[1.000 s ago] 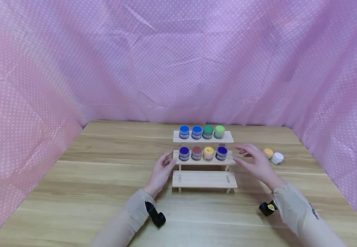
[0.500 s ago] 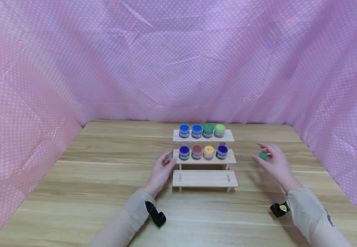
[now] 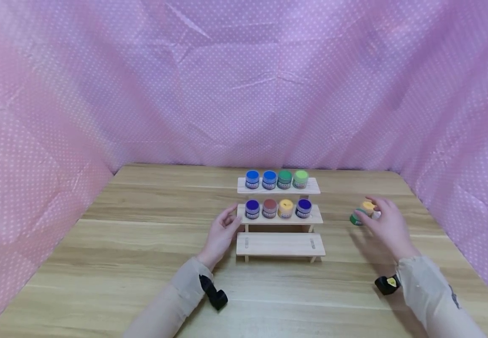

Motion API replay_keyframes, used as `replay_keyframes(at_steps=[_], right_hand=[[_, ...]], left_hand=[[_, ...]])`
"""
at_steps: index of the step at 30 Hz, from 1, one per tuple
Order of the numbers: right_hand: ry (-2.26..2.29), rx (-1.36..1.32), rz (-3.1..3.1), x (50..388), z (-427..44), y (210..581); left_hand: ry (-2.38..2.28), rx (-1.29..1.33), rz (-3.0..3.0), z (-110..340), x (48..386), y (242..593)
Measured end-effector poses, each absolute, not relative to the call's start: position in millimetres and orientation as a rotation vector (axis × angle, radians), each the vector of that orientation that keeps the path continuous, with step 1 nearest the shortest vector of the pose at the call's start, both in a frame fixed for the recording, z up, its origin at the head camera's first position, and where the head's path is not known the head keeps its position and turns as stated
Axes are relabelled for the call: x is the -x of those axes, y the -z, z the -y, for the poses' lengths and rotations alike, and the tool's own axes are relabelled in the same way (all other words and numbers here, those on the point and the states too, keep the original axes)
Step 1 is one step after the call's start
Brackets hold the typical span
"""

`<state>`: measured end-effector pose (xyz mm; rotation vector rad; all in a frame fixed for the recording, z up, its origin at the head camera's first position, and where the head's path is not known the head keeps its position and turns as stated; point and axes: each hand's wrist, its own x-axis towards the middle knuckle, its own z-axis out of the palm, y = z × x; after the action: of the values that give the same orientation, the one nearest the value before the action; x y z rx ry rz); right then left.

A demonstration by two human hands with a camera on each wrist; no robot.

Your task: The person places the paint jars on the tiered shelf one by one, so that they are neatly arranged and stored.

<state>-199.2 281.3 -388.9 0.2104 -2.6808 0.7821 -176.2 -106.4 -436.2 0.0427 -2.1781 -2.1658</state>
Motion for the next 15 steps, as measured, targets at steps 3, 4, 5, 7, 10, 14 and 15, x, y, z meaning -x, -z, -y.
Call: replay_keyframes(at_steps=[3,4,5,7,10,14,15], right_hand=[[-0.778,-0.177,2.720,200.0,-283.1,388.6],[-0.774,-0.163,2.738,200.4,-283.7,388.6],[-0.767,-0.152,2.759,200.6,-284.1,388.6],[-0.755,-0.134,2.793,201.2,-285.3,389.2],[-0.753,-0.113,2.844,202.0,-286.6,391.2],[-0.768,-0.090,2.887,203.5,-287.5,394.7],[-0.771,-0.089,2.893,203.8,-287.7,395.5]], left_hand=[[2.172,-0.048,2.171,106.4,176.1,435.7],[2.176,-0.048,2.167,106.5,176.0,435.7],[2.175,-0.044,2.167,106.6,175.9,435.8],[2.173,-0.040,2.170,106.5,176.2,435.7],[2.173,-0.039,2.175,106.3,176.4,435.9],[2.173,-0.045,2.174,105.8,176.2,435.1],[2.175,-0.045,2.171,105.7,176.2,435.0]])
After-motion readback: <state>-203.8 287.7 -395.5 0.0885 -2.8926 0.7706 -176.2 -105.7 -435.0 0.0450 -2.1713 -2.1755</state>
